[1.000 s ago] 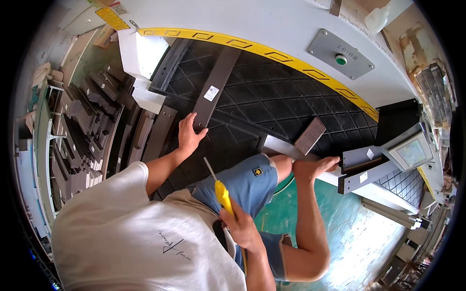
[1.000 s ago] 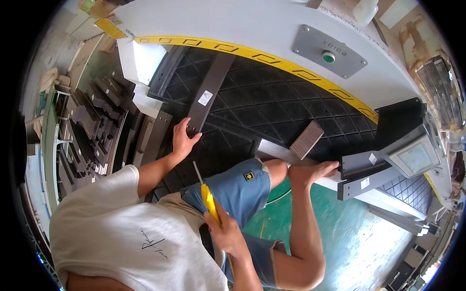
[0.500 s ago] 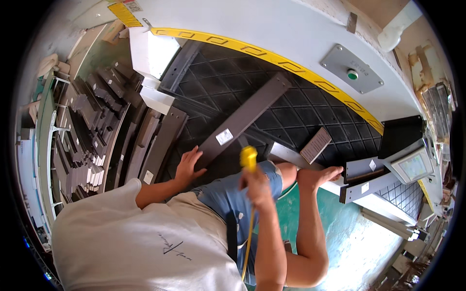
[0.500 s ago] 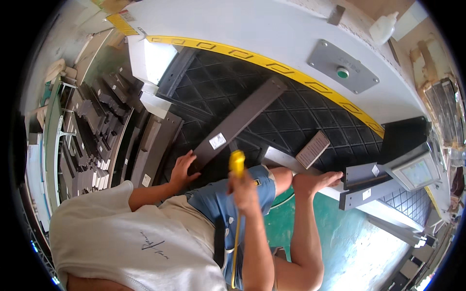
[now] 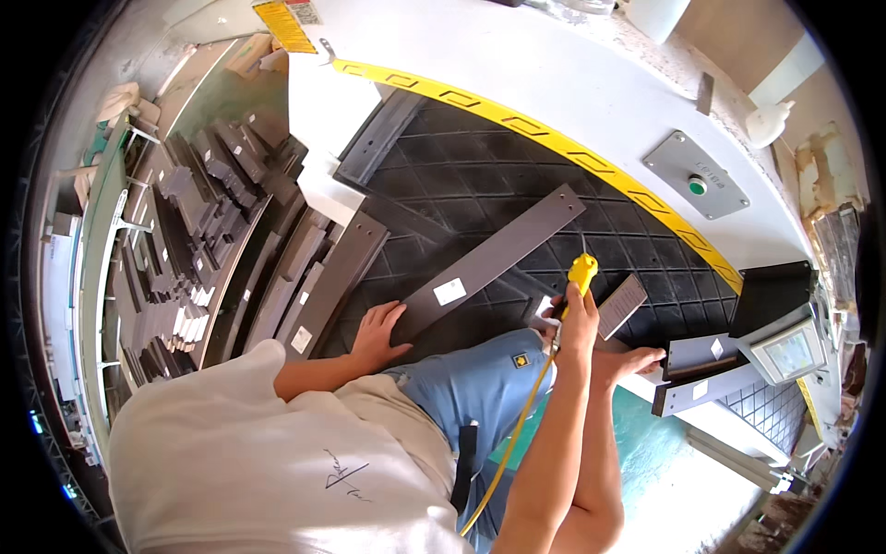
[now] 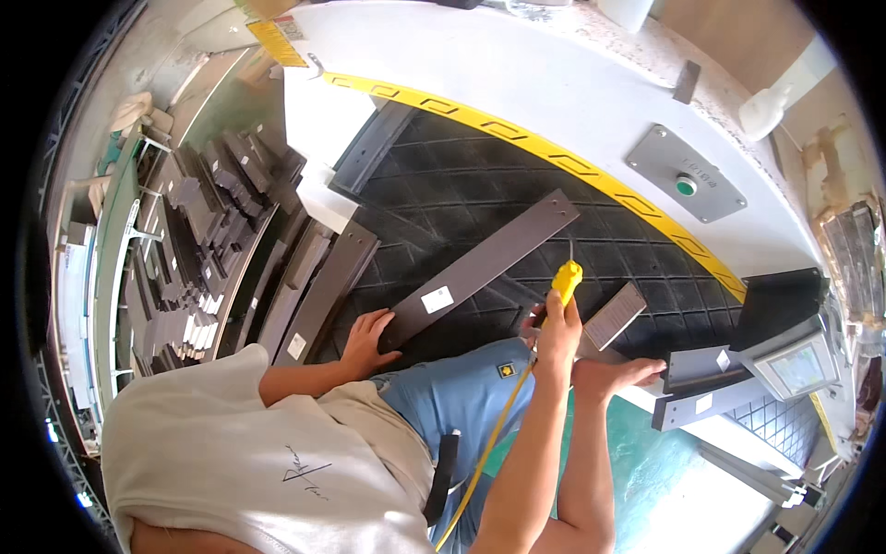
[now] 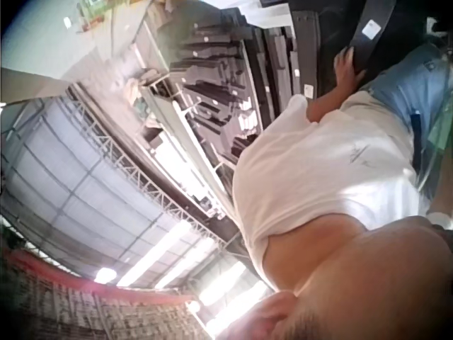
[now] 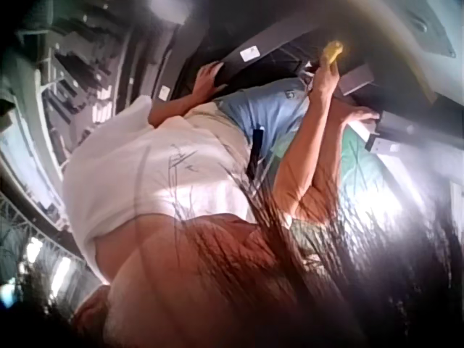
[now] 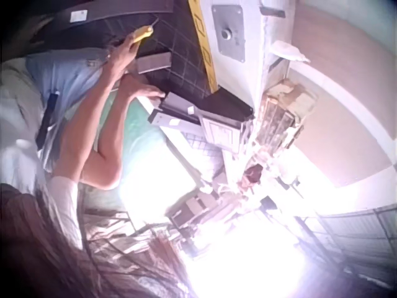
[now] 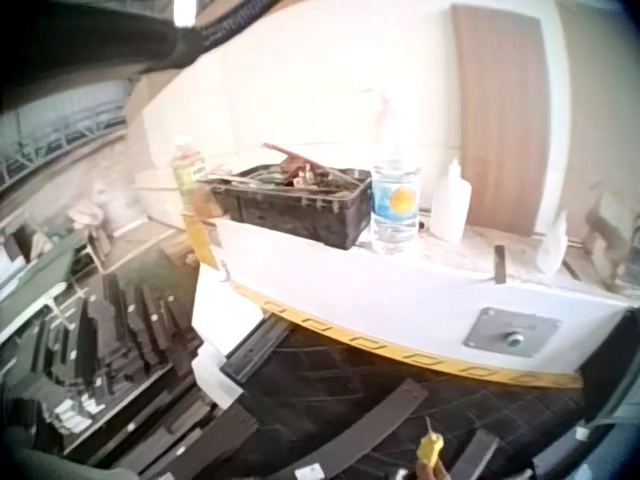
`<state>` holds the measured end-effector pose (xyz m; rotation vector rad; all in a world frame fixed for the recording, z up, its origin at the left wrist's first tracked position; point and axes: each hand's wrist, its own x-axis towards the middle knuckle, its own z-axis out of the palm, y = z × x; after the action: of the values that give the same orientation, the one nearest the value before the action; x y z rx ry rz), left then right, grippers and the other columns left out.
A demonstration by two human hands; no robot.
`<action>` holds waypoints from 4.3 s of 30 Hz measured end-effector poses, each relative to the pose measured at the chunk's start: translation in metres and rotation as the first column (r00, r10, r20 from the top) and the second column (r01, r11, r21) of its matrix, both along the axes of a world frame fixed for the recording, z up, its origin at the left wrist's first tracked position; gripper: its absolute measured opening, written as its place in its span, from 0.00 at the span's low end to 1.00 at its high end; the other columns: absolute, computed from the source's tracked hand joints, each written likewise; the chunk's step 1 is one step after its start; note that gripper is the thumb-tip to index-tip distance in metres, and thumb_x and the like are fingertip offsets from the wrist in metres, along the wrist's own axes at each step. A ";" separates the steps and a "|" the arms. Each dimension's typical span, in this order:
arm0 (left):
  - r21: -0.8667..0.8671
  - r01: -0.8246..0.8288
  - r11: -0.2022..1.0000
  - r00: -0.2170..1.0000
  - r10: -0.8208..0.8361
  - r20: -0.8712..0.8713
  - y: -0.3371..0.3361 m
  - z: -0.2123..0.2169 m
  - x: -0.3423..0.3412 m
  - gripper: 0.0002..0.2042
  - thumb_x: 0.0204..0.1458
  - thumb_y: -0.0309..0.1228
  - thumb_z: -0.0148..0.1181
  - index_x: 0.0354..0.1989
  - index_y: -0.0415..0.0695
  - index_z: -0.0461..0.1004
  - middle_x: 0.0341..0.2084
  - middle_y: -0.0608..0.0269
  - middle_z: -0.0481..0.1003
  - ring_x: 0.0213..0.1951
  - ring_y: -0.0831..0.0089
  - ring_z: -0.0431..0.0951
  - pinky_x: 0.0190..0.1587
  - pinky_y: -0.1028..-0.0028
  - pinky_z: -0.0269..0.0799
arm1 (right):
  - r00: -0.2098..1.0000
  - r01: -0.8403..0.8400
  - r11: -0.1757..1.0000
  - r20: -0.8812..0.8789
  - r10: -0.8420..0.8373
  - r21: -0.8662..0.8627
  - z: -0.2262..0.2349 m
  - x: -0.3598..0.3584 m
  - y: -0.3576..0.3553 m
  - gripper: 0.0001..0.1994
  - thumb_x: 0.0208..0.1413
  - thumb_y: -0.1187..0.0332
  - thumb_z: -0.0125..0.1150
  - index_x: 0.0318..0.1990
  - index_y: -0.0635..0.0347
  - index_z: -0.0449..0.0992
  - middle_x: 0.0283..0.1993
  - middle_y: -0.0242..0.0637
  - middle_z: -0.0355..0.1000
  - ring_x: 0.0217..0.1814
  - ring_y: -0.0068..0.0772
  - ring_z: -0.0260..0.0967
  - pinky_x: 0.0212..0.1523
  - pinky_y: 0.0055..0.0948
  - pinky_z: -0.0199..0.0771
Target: The person places metal pieces onto a machine platform, blows dust off the pieces with an air blow gun, positions them on the work surface, and stacks them onto a side tray.
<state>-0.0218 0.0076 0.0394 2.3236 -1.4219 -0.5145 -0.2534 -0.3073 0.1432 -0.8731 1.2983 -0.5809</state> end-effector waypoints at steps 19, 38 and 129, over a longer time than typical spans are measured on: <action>-0.042 0.007 0.999 1.000 -0.008 -0.026 -0.001 -0.014 0.010 0.48 0.42 0.39 0.83 0.74 0.46 0.65 0.69 0.54 0.70 0.68 0.49 0.68 0.72 0.52 0.63 | 0.956 -0.240 0.953 -0.215 0.199 -0.186 0.011 0.011 -0.037 0.17 0.76 0.55 0.54 0.52 0.61 0.76 0.29 0.32 0.76 0.25 0.25 0.76 0.19 0.25 0.65; 0.011 -0.054 0.998 0.970 0.055 -0.238 -0.037 0.019 0.016 0.53 0.39 0.38 0.83 0.77 0.50 0.58 0.56 0.44 0.68 0.59 0.42 0.73 0.61 0.54 0.75 | 0.847 -0.526 0.793 0.098 0.523 0.308 0.047 -0.033 0.109 0.15 0.74 0.55 0.56 0.50 0.57 0.77 0.41 0.37 0.80 0.38 0.30 0.80 0.26 0.28 0.74; 0.049 -0.269 0.962 0.942 0.253 0.220 -0.149 0.011 0.053 0.47 0.46 0.49 0.81 0.74 0.47 0.64 0.60 0.45 0.74 0.63 0.44 0.72 0.64 0.51 0.71 | 0.667 -0.740 0.559 -0.515 0.538 -0.374 -0.031 -0.019 0.094 0.48 0.60 0.36 0.68 0.73 0.70 0.67 0.68 0.63 0.73 0.73 0.63 0.68 0.73 0.48 0.69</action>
<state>0.0311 -0.1417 0.0500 2.6451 -1.1684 -0.2553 -0.2725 -0.2137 0.1125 -1.9369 0.9772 -0.1850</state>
